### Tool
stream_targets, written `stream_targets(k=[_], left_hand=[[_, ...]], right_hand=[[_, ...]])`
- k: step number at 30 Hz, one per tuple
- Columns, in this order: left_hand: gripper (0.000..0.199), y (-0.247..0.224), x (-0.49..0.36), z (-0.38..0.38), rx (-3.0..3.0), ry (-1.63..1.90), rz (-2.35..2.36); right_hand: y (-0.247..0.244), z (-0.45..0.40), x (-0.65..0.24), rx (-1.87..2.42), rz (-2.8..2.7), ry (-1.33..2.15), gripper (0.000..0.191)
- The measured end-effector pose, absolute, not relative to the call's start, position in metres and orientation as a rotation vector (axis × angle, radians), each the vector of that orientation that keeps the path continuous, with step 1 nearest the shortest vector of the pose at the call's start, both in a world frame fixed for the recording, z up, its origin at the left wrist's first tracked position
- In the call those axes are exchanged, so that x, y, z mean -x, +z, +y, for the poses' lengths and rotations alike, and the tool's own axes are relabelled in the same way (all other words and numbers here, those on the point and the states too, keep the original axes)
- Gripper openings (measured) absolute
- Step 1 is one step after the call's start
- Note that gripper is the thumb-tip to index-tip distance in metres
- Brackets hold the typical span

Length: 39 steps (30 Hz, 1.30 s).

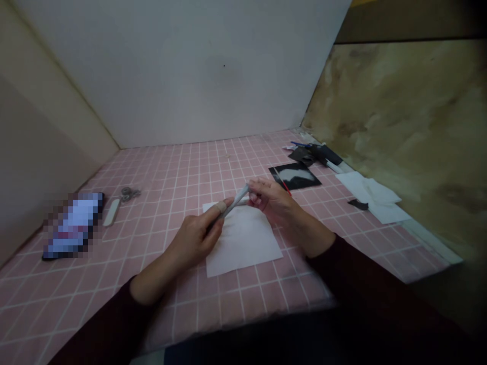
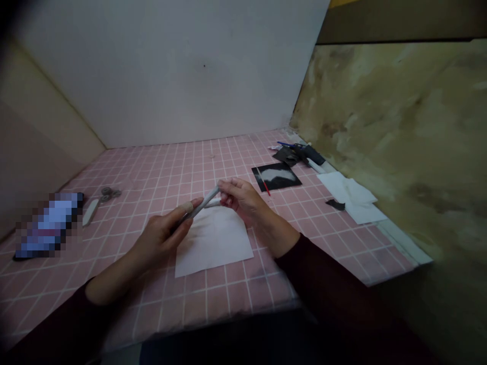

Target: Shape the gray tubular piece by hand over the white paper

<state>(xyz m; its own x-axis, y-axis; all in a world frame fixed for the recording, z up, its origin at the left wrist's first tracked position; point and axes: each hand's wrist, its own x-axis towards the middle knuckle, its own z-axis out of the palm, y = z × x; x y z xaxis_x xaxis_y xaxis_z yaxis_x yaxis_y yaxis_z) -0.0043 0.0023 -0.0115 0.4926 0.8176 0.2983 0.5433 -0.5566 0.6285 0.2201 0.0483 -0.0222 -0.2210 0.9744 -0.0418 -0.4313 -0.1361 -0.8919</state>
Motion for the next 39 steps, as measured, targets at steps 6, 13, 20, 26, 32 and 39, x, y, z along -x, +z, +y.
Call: stream_targets(k=[6, 13, 20, 26, 32, 39], left_hand=[[0.052, -0.021, 0.007, 0.005, -2.561, 0.655, 1.105], [0.054, -0.034, 0.005, 0.009, -2.742, 0.721, 1.038], [0.038, -0.029, 0.001, 0.006, -2.371, 0.693, 1.123], [0.016, -0.025, 0.001, 0.007, -1.96, 0.688, 1.084], [0.021, -0.028, 0.003, 0.009, -1.785, 0.7, 1.051], [0.031, -0.029, -0.002, 0.007, -1.591, 0.664, 0.928]], right_hand=[[-0.019, 0.049, -0.224, 0.91, -0.968, 1.65, 0.038], [-0.014, 0.047, -0.225, 0.938, -0.941, 1.691, 0.037], [-0.024, 0.048, -0.219, 0.936, -1.041, 1.52, 0.037], [-0.024, 0.045, -0.216, 0.82, -1.15, 1.498, 0.027], [-0.025, 0.047, -0.22, 0.823, -1.258, 1.438, 0.024], [-0.032, 0.04, -0.208, 0.863, -1.388, 1.435, 0.028]])
